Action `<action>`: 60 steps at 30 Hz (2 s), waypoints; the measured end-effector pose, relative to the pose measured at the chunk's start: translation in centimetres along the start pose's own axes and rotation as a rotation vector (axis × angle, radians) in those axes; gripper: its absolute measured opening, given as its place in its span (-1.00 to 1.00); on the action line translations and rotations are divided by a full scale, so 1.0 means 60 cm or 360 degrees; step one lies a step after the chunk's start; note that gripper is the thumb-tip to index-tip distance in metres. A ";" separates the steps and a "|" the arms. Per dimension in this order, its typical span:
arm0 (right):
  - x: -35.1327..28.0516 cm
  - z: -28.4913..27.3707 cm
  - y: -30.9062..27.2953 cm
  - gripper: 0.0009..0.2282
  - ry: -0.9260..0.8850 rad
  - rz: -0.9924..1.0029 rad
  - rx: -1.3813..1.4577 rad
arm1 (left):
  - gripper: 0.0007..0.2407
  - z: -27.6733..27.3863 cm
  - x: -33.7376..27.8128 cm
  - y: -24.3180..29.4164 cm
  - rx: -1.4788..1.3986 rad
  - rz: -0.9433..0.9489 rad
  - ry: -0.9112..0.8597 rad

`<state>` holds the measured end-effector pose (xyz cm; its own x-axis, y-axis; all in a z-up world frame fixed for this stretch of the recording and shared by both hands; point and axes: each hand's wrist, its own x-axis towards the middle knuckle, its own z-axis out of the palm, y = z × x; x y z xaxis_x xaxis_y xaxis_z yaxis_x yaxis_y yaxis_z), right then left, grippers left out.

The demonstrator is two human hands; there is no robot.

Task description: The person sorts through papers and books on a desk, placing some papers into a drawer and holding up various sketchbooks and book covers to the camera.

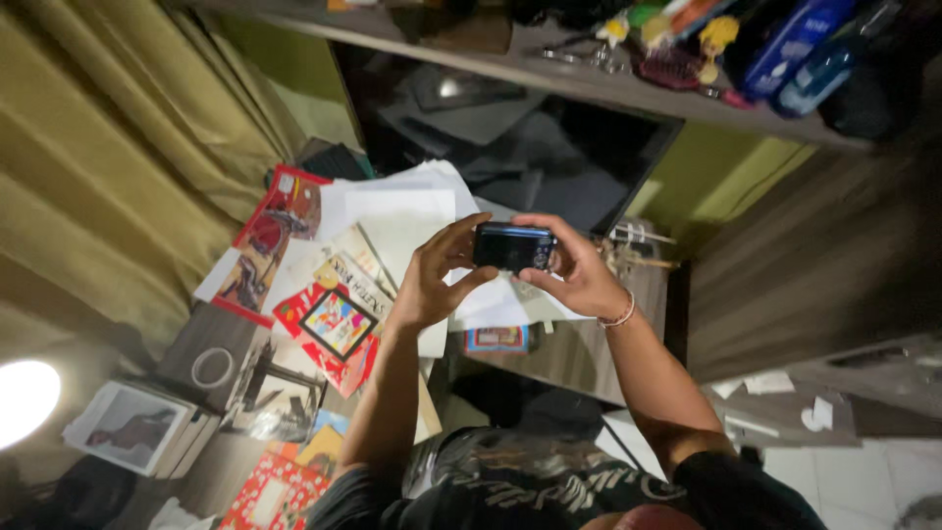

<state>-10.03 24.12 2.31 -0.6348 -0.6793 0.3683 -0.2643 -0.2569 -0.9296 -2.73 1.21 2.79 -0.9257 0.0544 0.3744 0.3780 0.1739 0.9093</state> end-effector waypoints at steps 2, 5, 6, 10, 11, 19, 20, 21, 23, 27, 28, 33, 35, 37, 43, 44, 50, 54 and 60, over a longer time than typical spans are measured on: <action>0.022 -0.024 -0.022 -0.40 0.0040 -0.0144 -0.0174 | -0.42 0.000 0.038 0.014 -0.0047 0.0121 -0.0011; 0.064 -0.046 -0.044 -0.41 0.0155 -0.0224 -0.0143 | -0.40 -0.011 0.095 0.032 -0.0093 0.0281 -0.0040; 0.078 -0.052 -0.049 -0.41 0.0157 -0.0235 -0.0154 | -0.39 -0.015 0.113 0.036 -0.0100 0.0320 -0.0041; 0.133 -0.071 -0.057 -0.41 0.0380 -0.0437 -0.0254 | -0.41 -0.031 0.167 0.050 0.0064 0.0498 0.0070; 0.142 -0.075 -0.056 -0.42 0.0443 -0.0485 -0.0308 | -0.43 -0.037 0.180 0.052 0.0027 0.0513 0.0053; 0.240 -0.102 -0.034 -0.46 0.0486 -0.0636 -0.0461 | -0.47 -0.088 0.264 0.038 0.0041 0.0685 0.0085; 0.254 -0.107 -0.027 -0.46 0.0466 -0.0664 -0.0478 | -0.47 -0.098 0.279 0.029 0.0065 0.0643 0.0072; 0.269 -0.111 -0.018 -0.46 0.0468 -0.0668 -0.0486 | -0.47 -0.107 0.294 0.019 0.0089 0.0601 0.0059; 0.303 -0.120 0.002 -0.46 0.0535 -0.0556 -0.0492 | -0.46 -0.123 0.325 -0.003 0.0079 0.0593 0.0046; 0.367 -0.149 0.049 -0.46 0.0630 -0.0407 -0.0644 | -0.45 -0.155 0.393 -0.055 0.0242 0.0448 0.0004; 0.379 -0.157 0.061 -0.45 0.0676 -0.0360 -0.0755 | -0.45 -0.160 0.409 -0.070 0.0235 0.0457 -0.0011; 0.427 -0.190 0.103 -0.43 0.0736 -0.0304 -0.0736 | -0.31 -0.171 0.463 -0.136 0.0484 0.0755 0.0002; 0.433 -0.196 0.114 -0.45 0.0711 -0.0506 -0.0704 | -0.29 -0.178 0.481 -0.154 0.0589 0.0841 0.0029; 0.430 -0.199 0.122 -0.46 0.0767 -0.0446 -0.0666 | -0.27 -0.176 0.476 -0.171 0.0697 0.0898 0.0044; 0.459 -0.202 0.121 -0.43 0.0852 -0.0380 -0.0656 | -0.52 -0.187 0.493 -0.178 0.1297 0.0798 0.0249; 0.462 -0.204 0.124 -0.42 0.0856 -0.0377 -0.0620 | -0.56 -0.191 0.491 -0.181 0.1356 0.0864 0.0385; 0.472 -0.220 0.137 -0.39 0.0875 -0.0288 -0.0672 | -0.68 -0.218 0.485 -0.205 0.1584 0.0847 0.0703; 0.487 -0.226 0.140 -0.42 0.0754 -0.0362 -0.0537 | -0.73 -0.234 0.492 -0.210 0.1688 0.0703 0.0781; 0.505 -0.229 0.130 -0.46 0.0858 -0.0187 -0.0863 | -0.37 -0.199 0.495 -0.189 0.1344 0.0606 0.0616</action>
<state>-41.33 10.99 6.46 -0.8096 -0.2043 0.5502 -0.5822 0.1604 -0.7971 -34.30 -10.87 5.77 -0.6201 -0.0458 0.7832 0.3740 0.8603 0.3464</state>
